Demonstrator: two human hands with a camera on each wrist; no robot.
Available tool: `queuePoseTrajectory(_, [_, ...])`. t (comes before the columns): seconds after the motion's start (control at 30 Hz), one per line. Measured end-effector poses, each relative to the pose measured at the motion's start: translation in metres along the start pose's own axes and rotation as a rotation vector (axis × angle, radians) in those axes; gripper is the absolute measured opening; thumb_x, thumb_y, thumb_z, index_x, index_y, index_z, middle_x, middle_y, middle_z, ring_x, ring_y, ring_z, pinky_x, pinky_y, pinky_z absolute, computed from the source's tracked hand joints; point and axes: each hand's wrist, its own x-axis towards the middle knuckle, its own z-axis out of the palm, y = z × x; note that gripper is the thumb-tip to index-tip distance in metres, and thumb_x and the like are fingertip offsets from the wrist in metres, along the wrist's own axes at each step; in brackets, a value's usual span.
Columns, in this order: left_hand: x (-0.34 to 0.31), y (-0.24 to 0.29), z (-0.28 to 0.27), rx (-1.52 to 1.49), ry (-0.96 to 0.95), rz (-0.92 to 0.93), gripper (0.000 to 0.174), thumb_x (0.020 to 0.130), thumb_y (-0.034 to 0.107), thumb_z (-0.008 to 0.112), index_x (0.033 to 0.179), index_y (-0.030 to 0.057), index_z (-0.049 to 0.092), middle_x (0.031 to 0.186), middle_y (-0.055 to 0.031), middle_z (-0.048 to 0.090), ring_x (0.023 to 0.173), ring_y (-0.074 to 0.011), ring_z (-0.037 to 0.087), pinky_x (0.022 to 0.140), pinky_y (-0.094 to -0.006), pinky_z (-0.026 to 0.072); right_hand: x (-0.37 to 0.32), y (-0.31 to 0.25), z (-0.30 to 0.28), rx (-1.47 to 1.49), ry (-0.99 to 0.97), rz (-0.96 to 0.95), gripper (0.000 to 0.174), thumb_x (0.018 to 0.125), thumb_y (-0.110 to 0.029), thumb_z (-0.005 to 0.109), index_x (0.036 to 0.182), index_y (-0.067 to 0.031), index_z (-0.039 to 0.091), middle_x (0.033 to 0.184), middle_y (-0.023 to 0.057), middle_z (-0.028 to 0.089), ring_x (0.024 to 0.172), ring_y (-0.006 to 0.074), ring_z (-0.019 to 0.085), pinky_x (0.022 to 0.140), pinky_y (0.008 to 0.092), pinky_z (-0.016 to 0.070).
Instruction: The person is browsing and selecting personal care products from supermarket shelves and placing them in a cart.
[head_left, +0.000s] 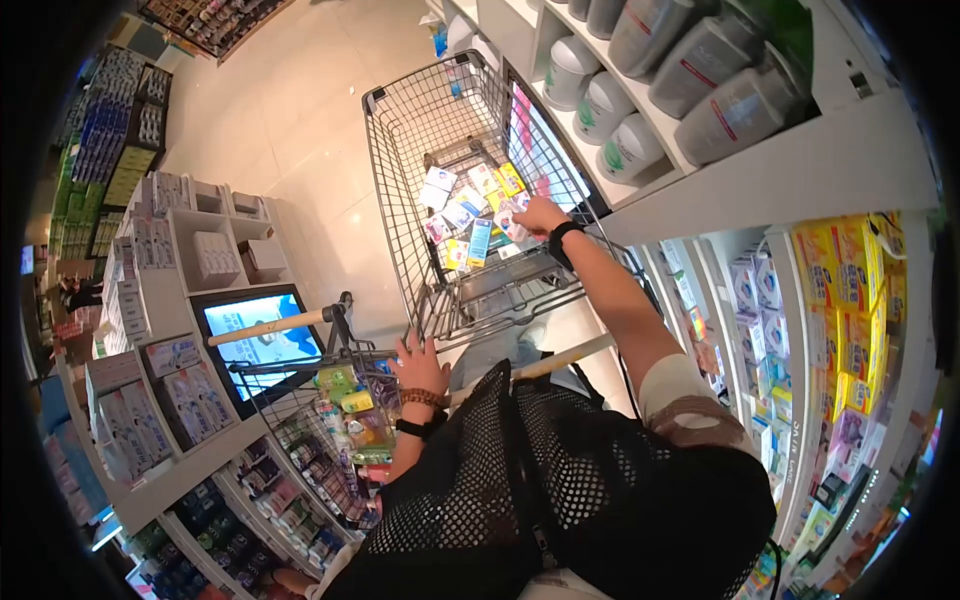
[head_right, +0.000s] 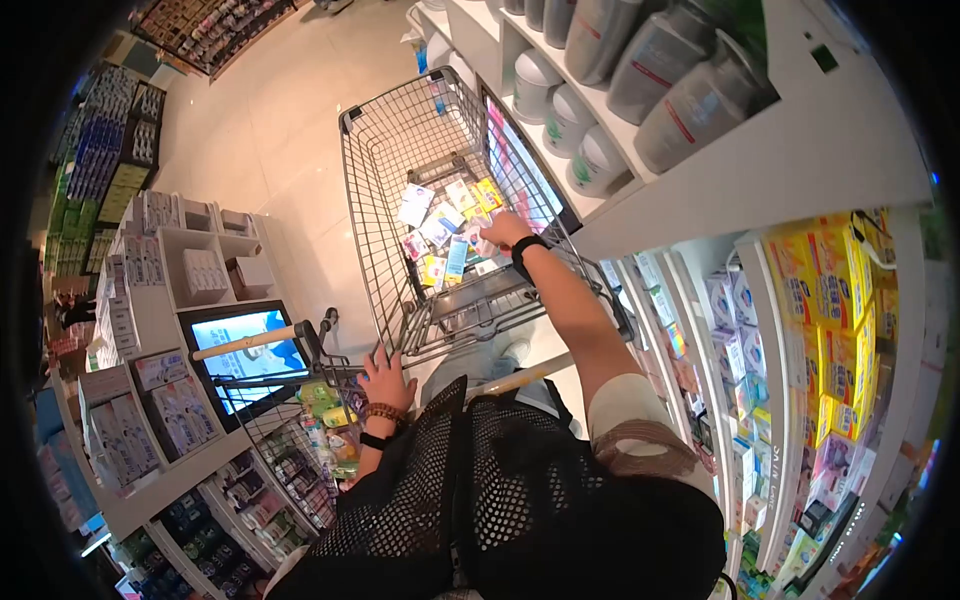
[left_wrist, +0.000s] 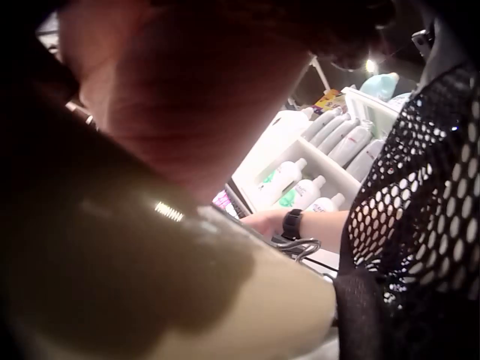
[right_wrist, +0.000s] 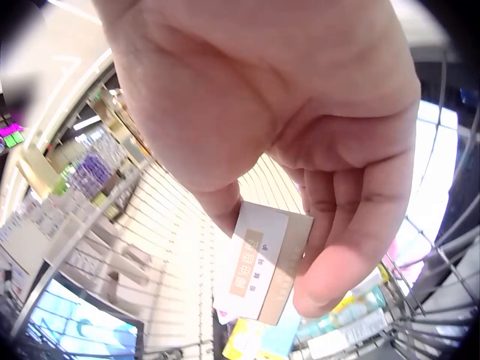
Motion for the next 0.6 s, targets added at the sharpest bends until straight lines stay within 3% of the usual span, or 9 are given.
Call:
queuePoseTrajectory(0.13, [0.007,-0.022,0.0,-0.25,-0.006,0.154,0.071,0.079,0.031,0.079,0.141,0.0107,0.052,0.141,-0.0132,0.051,0.129,-0.0483,0.04,0.11,-0.0602,0.0349,0.115,0.039,0.097,-0.35,0.054,-0.092,0.056,0.08,-0.051,0.073,0.101,0.0015,0.075,0.092,0.017,0.076,0.077,0.029,0.074,0.074,0.0393,0.059])
queuePoseTrajectory(0.2, [0.017,-0.019,-0.014,-0.291,0.023,0.192,0.066,0.077,0.028,0.08,0.136,0.0107,0.057,0.14,-0.0149,0.052,0.127,-0.0489,0.043,0.108,-0.0525,0.0414,0.13,0.017,0.092,-0.27,0.026,-0.029,0.059,0.081,-0.05,0.074,0.109,0.0014,0.073,0.099,0.0169,0.075,0.08,0.029,0.074,0.075,0.0388,0.0594])
queuePoseTrajectory(0.27, [0.026,-0.014,-0.014,-0.253,0.016,0.181,0.069,0.076,0.029,0.081,0.138,0.0145,0.055,0.14,-0.0147,0.052,0.128,-0.0489,0.042,0.104,-0.0557,0.0443,0.149,-0.014,0.078,0.15,-0.094,0.179,0.056,0.082,-0.048,0.076,0.103,0.0039,0.073,0.093,0.0206,0.075,0.072,0.0279,0.074,0.06,0.0383,0.0591])
queuePoseTrajectory(0.33, [0.022,-0.006,-0.007,-0.142,-0.068,0.013,0.08,0.07,0.033,0.087,0.141,0.0203,0.052,0.139,-0.0095,0.05,0.13,-0.0491,0.039,0.097,-0.0632,0.0463,0.167,-0.031,0.07,0.326,-0.027,0.097,0.054,0.088,-0.048,0.069,0.108,0.0022,0.072,0.098,0.0198,0.074,0.073,0.0311,0.072,0.067,0.0424,0.0584])
queuePoseTrajectory(0.4, [0.023,-0.006,-0.001,-0.079,-0.018,0.02,0.086,0.066,0.035,0.089,0.142,0.0239,0.051,0.139,-0.0084,0.049,0.132,-0.0494,0.038,0.089,-0.0627,0.0511,0.173,-0.053,0.059,0.773,-0.049,0.276,0.058,0.093,-0.05,0.062,0.116,0.0028,0.066,0.091,0.0204,0.071,0.063,0.0315,0.069,0.056,0.0433,0.0566])
queuePoseTrajectory(0.43, [0.024,-0.005,-0.004,-0.078,-0.034,0.005,0.087,0.066,0.036,0.089,0.143,0.0237,0.05,0.138,-0.0086,0.05,0.132,-0.0494,0.038,0.091,-0.0627,0.0505,0.169,-0.06,0.045,0.753,-0.103,0.277,0.061,0.096,-0.052,0.057,0.124,0.0024,0.059,0.089,0.0206,0.068,0.06,0.0305,0.066,0.048,0.0431,0.0541])
queuePoseTrajectory(0.47, [0.023,-0.002,-0.008,-0.078,-0.049,-0.01,0.087,0.067,0.036,0.088,0.144,0.0235,0.05,0.138,-0.0088,0.05,0.132,-0.0493,0.038,0.092,-0.0626,0.05,0.159,-0.069,0.038,0.654,-0.028,0.256,0.065,0.094,-0.056,0.056,0.119,0.0031,0.065,0.092,0.0217,0.073,0.063,0.0319,0.07,0.052,0.0422,0.0585])
queuePoseTrajectory(0.57, [0.026,0.0,-0.015,-0.047,-0.12,0.003,0.09,0.069,0.041,0.086,0.147,0.0227,0.044,0.142,-0.0098,0.045,0.133,-0.0506,0.036,0.093,-0.0635,0.0494,0.121,-0.063,0.022,0.202,-0.012,-0.029,0.053,0.089,-0.045,0.061,0.085,0.0063,0.071,0.083,0.021,0.071,0.062,0.0297,0.068,0.059,0.0412,0.0557])
queuePoseTrajectory(0.6, [0.026,0.0,-0.019,-0.042,-0.181,-0.008,0.092,0.07,0.043,0.086,0.149,0.0225,0.042,0.144,-0.0103,0.043,0.133,-0.0512,0.035,0.094,-0.0639,0.049,0.108,-0.057,0.019,0.074,-0.02,-0.112,0.052,0.088,-0.046,0.06,0.085,0.0056,0.071,0.081,0.0199,0.071,0.061,0.0307,0.067,0.059,0.0411,0.0546])
